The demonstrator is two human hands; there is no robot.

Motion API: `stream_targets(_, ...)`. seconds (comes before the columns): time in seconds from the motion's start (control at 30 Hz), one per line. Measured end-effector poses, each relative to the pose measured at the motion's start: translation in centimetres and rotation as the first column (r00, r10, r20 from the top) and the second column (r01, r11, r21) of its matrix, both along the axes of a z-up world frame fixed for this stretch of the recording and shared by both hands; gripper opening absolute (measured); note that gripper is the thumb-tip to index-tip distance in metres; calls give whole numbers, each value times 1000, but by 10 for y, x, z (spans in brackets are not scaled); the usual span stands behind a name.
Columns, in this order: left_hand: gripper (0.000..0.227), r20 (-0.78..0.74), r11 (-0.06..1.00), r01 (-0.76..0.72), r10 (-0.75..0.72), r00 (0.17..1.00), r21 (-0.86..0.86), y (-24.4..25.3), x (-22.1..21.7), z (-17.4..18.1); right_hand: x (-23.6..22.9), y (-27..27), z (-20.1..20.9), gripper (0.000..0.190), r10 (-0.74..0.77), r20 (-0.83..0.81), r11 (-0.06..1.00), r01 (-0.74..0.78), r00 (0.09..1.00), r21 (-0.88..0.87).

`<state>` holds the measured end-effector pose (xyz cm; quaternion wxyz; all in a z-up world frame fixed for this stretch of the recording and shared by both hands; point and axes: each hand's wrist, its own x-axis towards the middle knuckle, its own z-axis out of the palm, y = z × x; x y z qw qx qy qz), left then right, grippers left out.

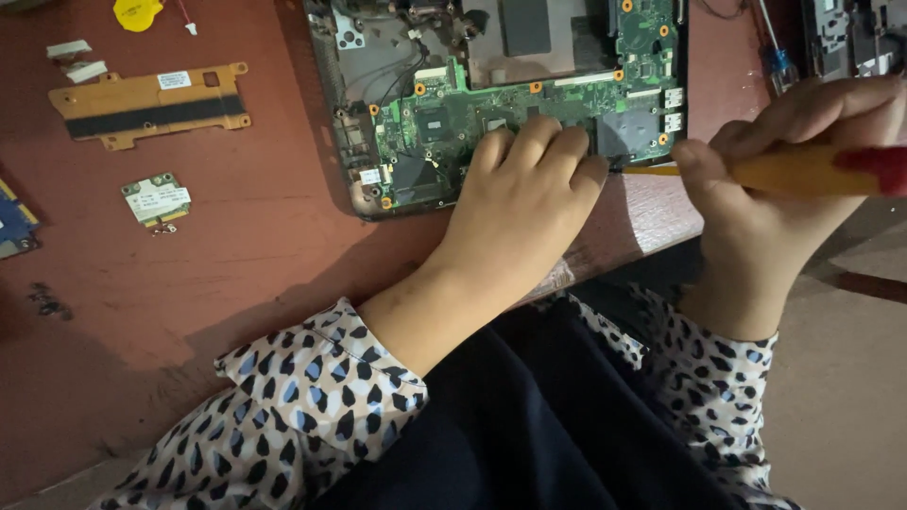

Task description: The person uses a yellow screwdriver to remove screws from the motherboard of a disassembled laptop. They then use their hands to disconnect a ribbon cable and remove a small black component from the circuit board.

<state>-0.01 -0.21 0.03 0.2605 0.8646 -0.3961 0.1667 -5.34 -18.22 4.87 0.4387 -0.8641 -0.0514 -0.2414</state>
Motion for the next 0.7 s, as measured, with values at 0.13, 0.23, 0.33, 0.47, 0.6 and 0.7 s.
stream_targets(0.13, 19, 7, 999, -4, 4, 1000, 34, 1, -1, -1, 2, 4, -2, 48, -46, 28, 999, 46, 999, -9)
stream_targets(0.23, 18, 31, 1000, -7, 7, 999, 5, 1, 0, 0, 2, 7, -1, 42, -106, 70, 994, 106, 992, 5)
stream_targets(0.33, 18, 45, 1000, -16, 17, 999, -24, 1, 1, 1, -8, -15, -12, 28, -159, 82, 984, 152, 984, 87)
stream_targets(0.47, 18, 71, 999, -39, 40, 997, -23, 1, 1, 3, -13, -32, -19, 17, -304, 109, 951, 297, 946, 82)
stream_targets(0.6, 17, 111, 998, -68, 70, 991, -18, 2, 2, 7, -11, -45, -32, 16, -275, 126, 956, 257, 953, 140)
stream_targets(0.7, 18, 138, 999, -50, 48, 989, 14, 4, 1, 8, -9, -45, -40, 28, -279, 49, 910, 247, 959, 333)
